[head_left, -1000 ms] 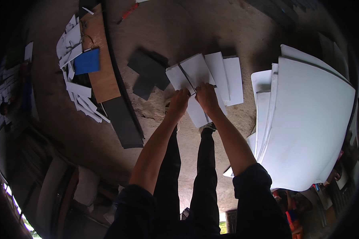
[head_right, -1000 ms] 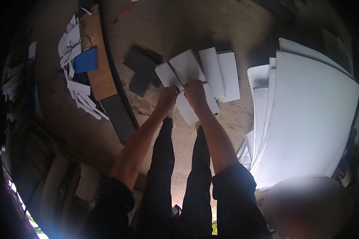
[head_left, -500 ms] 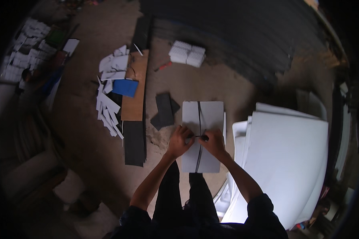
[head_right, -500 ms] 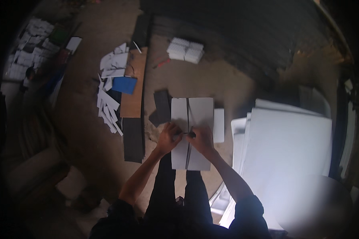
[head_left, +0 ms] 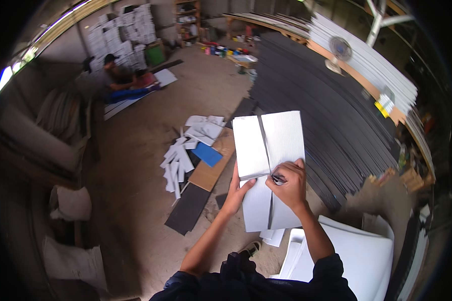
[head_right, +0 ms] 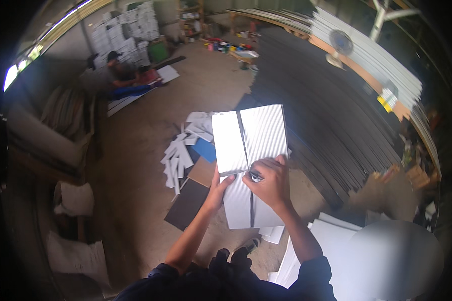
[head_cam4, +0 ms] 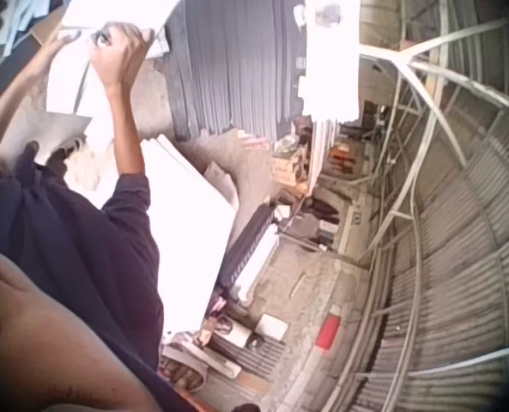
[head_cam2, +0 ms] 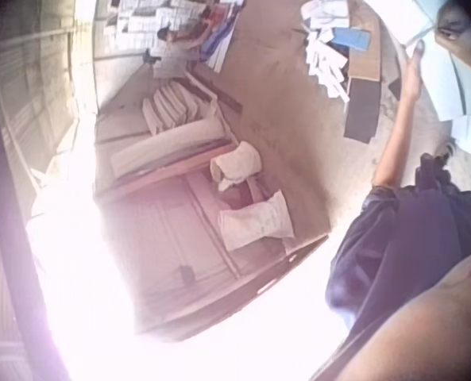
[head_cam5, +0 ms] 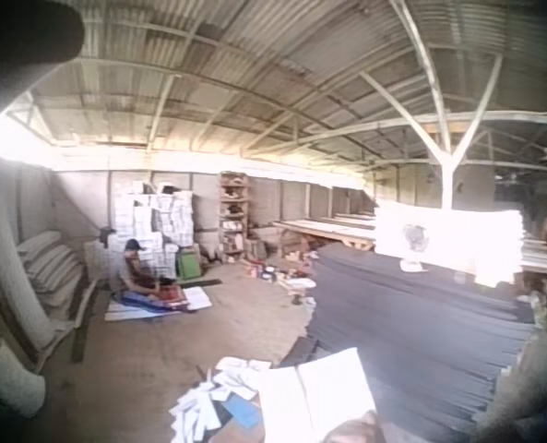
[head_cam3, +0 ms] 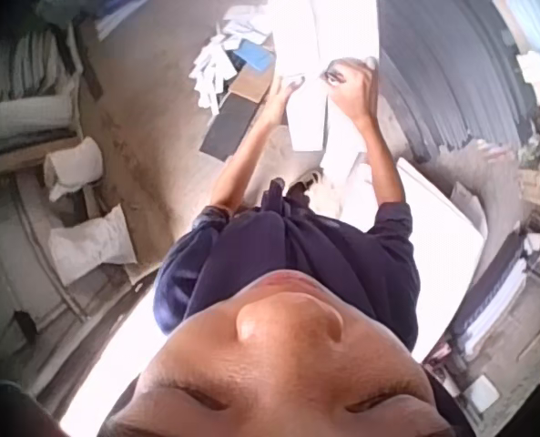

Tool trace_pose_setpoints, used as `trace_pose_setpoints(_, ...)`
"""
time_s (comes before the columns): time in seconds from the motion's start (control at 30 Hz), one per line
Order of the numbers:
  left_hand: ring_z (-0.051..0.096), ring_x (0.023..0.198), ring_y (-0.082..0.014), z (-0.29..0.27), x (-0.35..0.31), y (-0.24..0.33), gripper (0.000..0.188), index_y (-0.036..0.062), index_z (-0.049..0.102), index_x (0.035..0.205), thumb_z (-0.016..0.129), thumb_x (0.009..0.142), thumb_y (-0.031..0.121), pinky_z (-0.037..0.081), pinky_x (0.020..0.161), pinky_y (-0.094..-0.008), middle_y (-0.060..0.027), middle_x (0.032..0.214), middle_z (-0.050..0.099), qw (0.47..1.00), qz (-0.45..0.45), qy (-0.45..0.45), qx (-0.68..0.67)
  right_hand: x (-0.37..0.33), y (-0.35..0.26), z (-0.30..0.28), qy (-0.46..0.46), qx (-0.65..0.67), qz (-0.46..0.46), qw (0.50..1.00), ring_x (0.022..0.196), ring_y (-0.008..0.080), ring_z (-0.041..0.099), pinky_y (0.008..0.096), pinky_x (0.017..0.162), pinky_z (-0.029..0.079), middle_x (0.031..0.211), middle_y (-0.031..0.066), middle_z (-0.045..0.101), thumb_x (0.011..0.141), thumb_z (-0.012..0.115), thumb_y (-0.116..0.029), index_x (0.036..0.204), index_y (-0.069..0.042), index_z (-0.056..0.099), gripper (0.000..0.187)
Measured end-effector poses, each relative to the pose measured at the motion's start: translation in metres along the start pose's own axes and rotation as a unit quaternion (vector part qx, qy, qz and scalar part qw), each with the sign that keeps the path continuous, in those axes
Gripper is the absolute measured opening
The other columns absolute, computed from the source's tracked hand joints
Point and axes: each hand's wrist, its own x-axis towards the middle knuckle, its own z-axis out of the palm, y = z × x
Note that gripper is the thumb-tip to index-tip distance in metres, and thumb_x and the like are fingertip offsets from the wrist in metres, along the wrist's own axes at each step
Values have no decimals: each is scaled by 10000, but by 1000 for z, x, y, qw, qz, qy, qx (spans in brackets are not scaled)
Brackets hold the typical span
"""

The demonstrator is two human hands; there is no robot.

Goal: The person stacks black rectangular boards, aligns them, and ties the stack with a string. The person then moves to a different area, picks up a stack of white boards, and places them on a shelf.

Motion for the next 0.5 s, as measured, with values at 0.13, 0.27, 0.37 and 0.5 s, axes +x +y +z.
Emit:
trace_pose_setpoints(0.13,137,1290,-249,-77,-78,50,801,79,-19,1379,522,804,217,160,1034,-339,-148,1420,56,998,38,53,-13,37,-105,48,-21,74,-92,993,459,175,435,301,586,301,495,40,476,547,643,-48,504,-39,442,206)
trace_pose_setpoints(0.27,42,1314,-260,-187,-171,101,793,70,-5,1378,503,797,250,75,1055,-348,-143,1432,3,976,132,173,30,33,-223,150,-96,163,-100,977,491,224,450,312,616,329,534,58,503,580,644,-98,535,-32,471,190)
trace_pose_setpoints(0.37,20,1320,-281,-250,-234,145,770,59,19,1376,477,801,290,28,1061,-368,-142,1434,20,909,205,302,201,30,-292,227,-155,278,-72,945,478,206,452,309,625,336,537,62,516,581,646,-112,525,-25,486,190)
trace_pose_setpoints(0.5,24,1322,-264,-338,-293,201,724,44,57,1373,433,815,312,41,1059,-352,-139,1433,33,873,268,379,151,51,-406,301,-211,355,-78,907,552,223,428,312,639,357,545,70,519,590,634,-119,544,-3,496,185)
